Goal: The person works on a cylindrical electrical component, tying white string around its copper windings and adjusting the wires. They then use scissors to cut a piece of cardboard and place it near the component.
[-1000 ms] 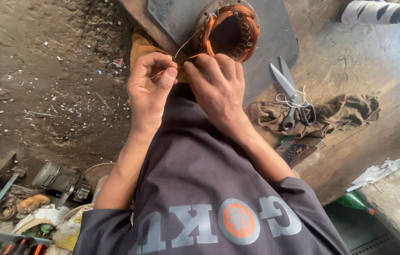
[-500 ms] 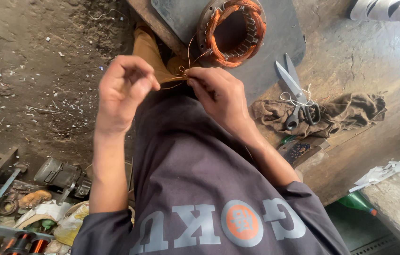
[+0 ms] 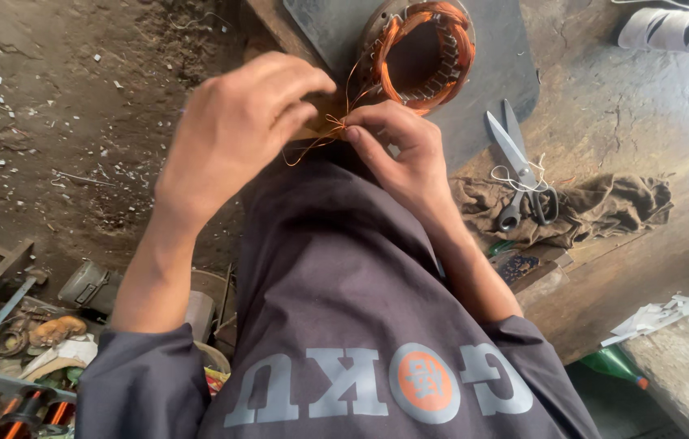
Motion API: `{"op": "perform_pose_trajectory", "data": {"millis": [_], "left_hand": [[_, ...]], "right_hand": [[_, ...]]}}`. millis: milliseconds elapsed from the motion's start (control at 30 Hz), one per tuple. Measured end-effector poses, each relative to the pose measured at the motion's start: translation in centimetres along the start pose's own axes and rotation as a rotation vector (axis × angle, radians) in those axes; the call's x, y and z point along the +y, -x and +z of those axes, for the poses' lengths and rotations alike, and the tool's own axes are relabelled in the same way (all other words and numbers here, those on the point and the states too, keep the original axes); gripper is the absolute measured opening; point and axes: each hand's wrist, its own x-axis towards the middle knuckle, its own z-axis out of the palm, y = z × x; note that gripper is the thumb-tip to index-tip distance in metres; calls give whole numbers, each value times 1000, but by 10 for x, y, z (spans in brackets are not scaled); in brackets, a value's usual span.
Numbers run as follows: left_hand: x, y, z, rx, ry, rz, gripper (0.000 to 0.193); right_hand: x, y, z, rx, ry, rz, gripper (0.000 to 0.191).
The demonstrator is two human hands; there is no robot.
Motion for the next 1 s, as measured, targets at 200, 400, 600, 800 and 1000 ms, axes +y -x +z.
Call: {"op": "perform_pose_trajectory", "data": {"millis": [200,400,600,800,1000], "left_hand": [[-20,0,28,-42,415,-86,13],[-19,3,40,-44,652,-221,9],[-12,2,34,-55,478,-109,15],[-3,9,38,44,248,-128,16],[-12,14,71,231,766,-188,13]], "right_hand": [[-13,2,2,120,-69,98,16],[-32,4,3,228,263,-205,25],[-30,-6,-8,154,84,-59,16],[-23,-8,-9,114,-305,121,8],[-15,-12,-3,109,-685,238,6]]}}
